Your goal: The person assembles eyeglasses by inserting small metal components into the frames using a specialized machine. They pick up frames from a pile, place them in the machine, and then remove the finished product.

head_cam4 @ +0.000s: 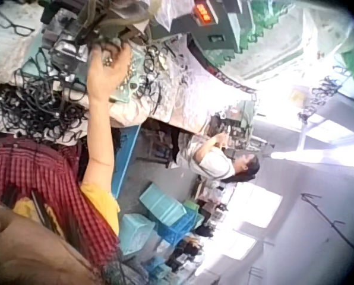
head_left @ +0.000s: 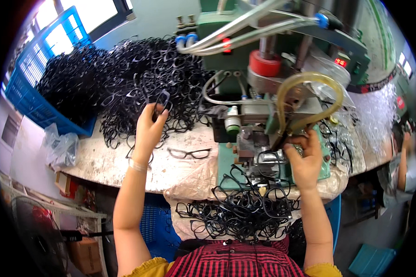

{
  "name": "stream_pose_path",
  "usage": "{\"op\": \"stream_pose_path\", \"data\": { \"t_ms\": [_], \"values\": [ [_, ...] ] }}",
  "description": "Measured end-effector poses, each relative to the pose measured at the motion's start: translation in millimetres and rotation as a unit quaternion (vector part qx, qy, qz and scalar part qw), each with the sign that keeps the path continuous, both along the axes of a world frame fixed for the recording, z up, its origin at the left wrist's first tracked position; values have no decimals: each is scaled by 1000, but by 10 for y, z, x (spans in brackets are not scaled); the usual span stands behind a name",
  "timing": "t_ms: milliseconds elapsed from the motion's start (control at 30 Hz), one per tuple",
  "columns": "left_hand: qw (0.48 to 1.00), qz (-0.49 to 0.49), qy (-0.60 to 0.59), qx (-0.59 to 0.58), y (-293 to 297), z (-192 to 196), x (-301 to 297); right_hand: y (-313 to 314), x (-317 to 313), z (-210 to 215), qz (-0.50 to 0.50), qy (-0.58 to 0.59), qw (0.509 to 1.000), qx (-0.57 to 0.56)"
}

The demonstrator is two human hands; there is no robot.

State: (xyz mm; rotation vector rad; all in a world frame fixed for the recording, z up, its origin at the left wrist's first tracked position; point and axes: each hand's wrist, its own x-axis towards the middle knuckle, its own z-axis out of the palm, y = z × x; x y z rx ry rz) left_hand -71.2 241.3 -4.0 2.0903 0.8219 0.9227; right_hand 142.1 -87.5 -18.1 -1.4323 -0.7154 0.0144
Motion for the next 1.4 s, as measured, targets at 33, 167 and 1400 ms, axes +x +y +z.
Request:
{"op": "stream_pose_path", "data": {
  "t_ms": [33,167,1400],
  "values": [
    [999,-9,-50,-12,-150,-124,-39,63,-48,-38,18,14,1000,5],
    [909,-112,-266,-302,-1020,-320,107,113,-135,13,13,75,996,43],
    [565,-380,-73,-729,-2364,175,687,-556,657,-643,-222,-258,897,-284]
  ]
}}
